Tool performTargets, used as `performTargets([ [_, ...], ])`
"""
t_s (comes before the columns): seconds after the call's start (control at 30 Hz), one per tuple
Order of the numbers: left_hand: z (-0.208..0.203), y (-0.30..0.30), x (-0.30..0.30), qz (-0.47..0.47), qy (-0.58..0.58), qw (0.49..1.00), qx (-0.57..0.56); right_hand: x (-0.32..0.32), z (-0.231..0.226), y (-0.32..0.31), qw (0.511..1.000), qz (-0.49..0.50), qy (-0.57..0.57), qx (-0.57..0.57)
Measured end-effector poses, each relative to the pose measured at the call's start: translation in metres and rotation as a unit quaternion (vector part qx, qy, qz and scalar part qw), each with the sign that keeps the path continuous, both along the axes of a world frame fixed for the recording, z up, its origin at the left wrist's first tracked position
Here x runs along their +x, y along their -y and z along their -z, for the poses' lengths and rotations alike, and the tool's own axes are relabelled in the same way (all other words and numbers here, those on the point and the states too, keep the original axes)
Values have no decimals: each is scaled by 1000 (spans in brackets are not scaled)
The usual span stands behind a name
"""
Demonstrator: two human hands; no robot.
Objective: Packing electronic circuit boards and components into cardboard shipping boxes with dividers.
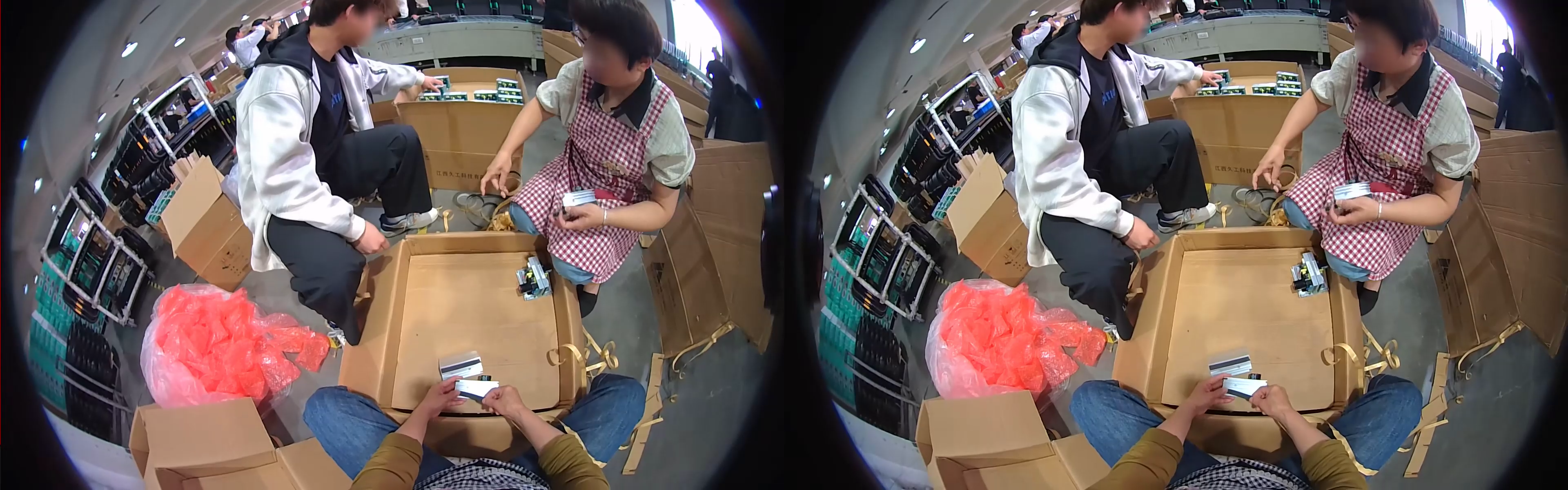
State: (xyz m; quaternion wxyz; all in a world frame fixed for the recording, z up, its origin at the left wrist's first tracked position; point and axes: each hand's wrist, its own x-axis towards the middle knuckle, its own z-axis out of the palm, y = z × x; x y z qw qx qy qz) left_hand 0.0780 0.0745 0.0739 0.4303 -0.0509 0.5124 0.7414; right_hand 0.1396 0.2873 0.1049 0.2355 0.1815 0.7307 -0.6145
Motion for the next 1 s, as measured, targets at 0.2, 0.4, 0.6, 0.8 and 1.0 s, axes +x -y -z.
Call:
performTargets([
  [0.2, -7, 0, 0, 6, -15, 1000, 9, 0, -8, -2, 1000, -4, 1, -3],
  [0.4, -15, -4, 11, 0, -16, 1000, 7, 11, -20, -5, 1000, -3, -2, -10],
  [0.6, -11, -2, 21, -9, -18, 1000, 6, 19, -17, -8, 999, 8, 22, -21],
  [0.8, -23, -4, 5, -44, -12, 999, -23, 8, -19, -9, 999, 29, -19, -5],
  [1.0, -24, -6, 3, -34, -5, 999, -2, 8, -21, -15, 999, 26, -6, 23],
])
